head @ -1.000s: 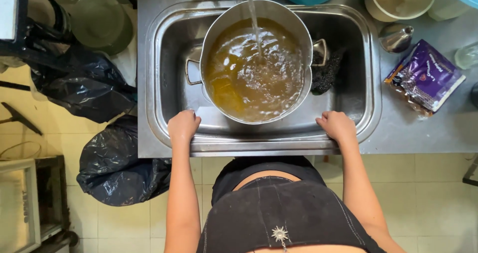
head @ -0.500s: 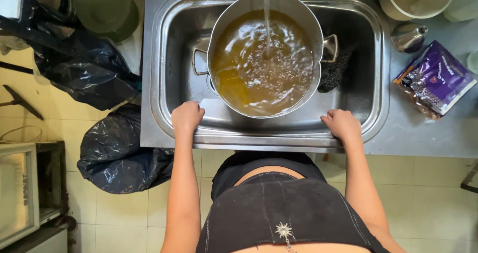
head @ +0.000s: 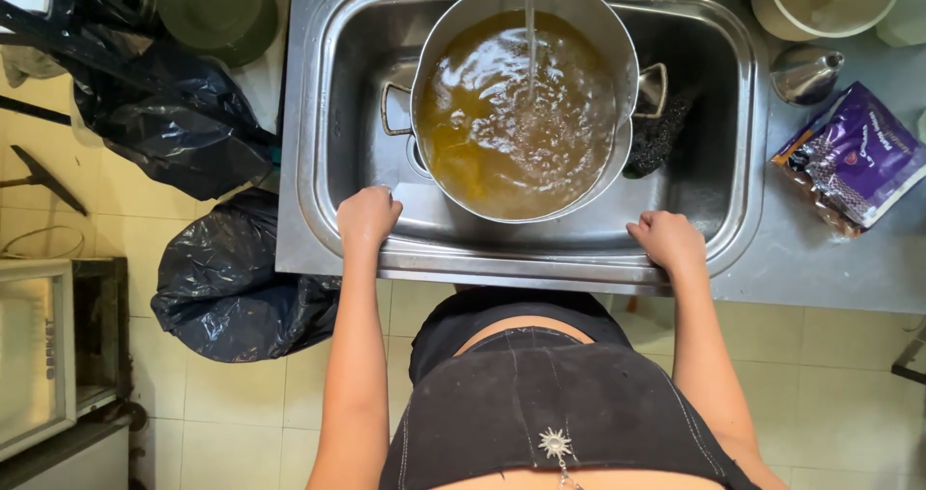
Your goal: Removing internal components from a deep fryer and filling a large pot with water for cleaning.
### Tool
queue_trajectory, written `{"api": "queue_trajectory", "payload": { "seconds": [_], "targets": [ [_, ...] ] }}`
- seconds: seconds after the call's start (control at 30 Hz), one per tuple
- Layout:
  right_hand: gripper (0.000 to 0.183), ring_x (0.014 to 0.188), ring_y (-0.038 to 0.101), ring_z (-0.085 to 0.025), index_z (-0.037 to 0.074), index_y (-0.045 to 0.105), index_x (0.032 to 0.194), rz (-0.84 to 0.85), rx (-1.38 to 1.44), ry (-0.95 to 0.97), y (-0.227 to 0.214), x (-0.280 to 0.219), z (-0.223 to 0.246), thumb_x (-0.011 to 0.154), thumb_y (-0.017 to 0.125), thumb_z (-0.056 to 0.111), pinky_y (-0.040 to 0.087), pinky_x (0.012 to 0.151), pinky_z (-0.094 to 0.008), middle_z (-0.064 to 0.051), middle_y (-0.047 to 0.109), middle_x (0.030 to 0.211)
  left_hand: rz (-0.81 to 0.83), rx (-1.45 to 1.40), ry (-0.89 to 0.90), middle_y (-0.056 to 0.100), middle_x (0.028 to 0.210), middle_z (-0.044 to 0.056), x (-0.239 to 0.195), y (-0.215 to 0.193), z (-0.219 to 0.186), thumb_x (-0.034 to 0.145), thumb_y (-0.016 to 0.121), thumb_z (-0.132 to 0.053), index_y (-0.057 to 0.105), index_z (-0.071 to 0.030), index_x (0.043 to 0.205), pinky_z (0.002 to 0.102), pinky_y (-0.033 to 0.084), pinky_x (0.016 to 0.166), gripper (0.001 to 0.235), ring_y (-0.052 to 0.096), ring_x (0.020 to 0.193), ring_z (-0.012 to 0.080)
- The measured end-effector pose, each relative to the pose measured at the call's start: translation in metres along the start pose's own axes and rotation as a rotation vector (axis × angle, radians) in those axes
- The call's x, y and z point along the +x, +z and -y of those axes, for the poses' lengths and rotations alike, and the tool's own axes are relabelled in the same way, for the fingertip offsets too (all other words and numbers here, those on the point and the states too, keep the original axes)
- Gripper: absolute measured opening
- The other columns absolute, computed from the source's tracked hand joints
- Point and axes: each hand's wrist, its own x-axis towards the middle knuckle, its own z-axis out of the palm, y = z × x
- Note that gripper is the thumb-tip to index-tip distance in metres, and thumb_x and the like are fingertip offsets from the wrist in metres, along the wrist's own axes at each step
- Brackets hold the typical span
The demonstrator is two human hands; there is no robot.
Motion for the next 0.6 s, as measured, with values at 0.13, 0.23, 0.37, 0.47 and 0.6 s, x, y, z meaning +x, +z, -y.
{"api": "queue_trajectory", "payload": {
  "seconds": [0.13, 0.23, 0.37, 0.47, 0.6],
  "targets": [
    [0.039, 0.115, 0.079, -0.050, 0.012, 0.078, 0.091, -0.001, -0.005, -0.006, -0.0013, -0.0008, 0.0007, 0.103, 0.069, 0.048, 0.062, 0.094, -0.060, -0.026, 0.085, 0.101, -0.002, 0.001, 0.005, 0.085, 0.103, 0.019, 0.0014, 0.0033, 0.0018, 0.100, 0.059, -0.034, 0.085, -0.005, 0.110, 0.054, 0.064, 0.090, 0.041, 0.082, 0.103, 0.0417],
    [0.039, 0.114, 0.079, -0.050, 0.012, 0.077, 0.090, 0.000, -0.001, -0.003, 0.0000, 0.0000, -0.0006, 0.103, 0.069, 0.048, 0.062, 0.094, -0.060, -0.026, 0.085, 0.100, -0.006, 0.007, 0.006, 0.085, 0.103, 0.019, 0.0034, 0.0054, 0.0036, 0.099, 0.059, -0.034, 0.085, -0.005, 0.109, 0.054, 0.064, 0.090, 0.040, 0.082, 0.103, 0.0415],
    [0.040, 0.114, 0.079, -0.050, 0.013, 0.075, 0.087, -0.007, -0.006, -0.001, 0.0035, 0.0046, -0.0037, 0.103, 0.069, 0.050, 0.062, 0.094, -0.059, -0.025, 0.084, 0.098, -0.011, 0.012, -0.001, 0.085, 0.103, 0.018, 0.0033, 0.0062, 0.0038, 0.098, 0.059, -0.034, 0.085, -0.006, 0.108, 0.054, 0.064, 0.090, 0.039, 0.082, 0.103, 0.0407],
    [0.039, 0.112, 0.079, -0.050, 0.013, 0.075, 0.087, -0.015, 0.001, 0.000, 0.0015, 0.0017, -0.0013, 0.103, 0.069, 0.048, 0.062, 0.093, -0.059, -0.025, 0.084, 0.097, -0.008, 0.004, 0.002, 0.085, 0.104, 0.019, 0.0041, 0.0071, 0.0048, 0.099, 0.059, -0.034, 0.085, -0.006, 0.110, 0.055, 0.064, 0.091, 0.040, 0.082, 0.104, 0.0412],
    [0.040, 0.109, 0.080, -0.051, 0.012, 0.073, 0.085, -0.017, 0.015, -0.009, 0.0017, 0.0014, -0.0019, 0.103, 0.070, 0.047, 0.061, 0.091, -0.058, -0.025, 0.083, 0.095, -0.008, 0.013, -0.004, 0.085, 0.103, 0.018, 0.0040, 0.0075, 0.0046, 0.100, 0.058, -0.034, 0.085, -0.007, 0.111, 0.053, 0.064, 0.090, 0.040, 0.082, 0.103, 0.0403]
  ]
}}
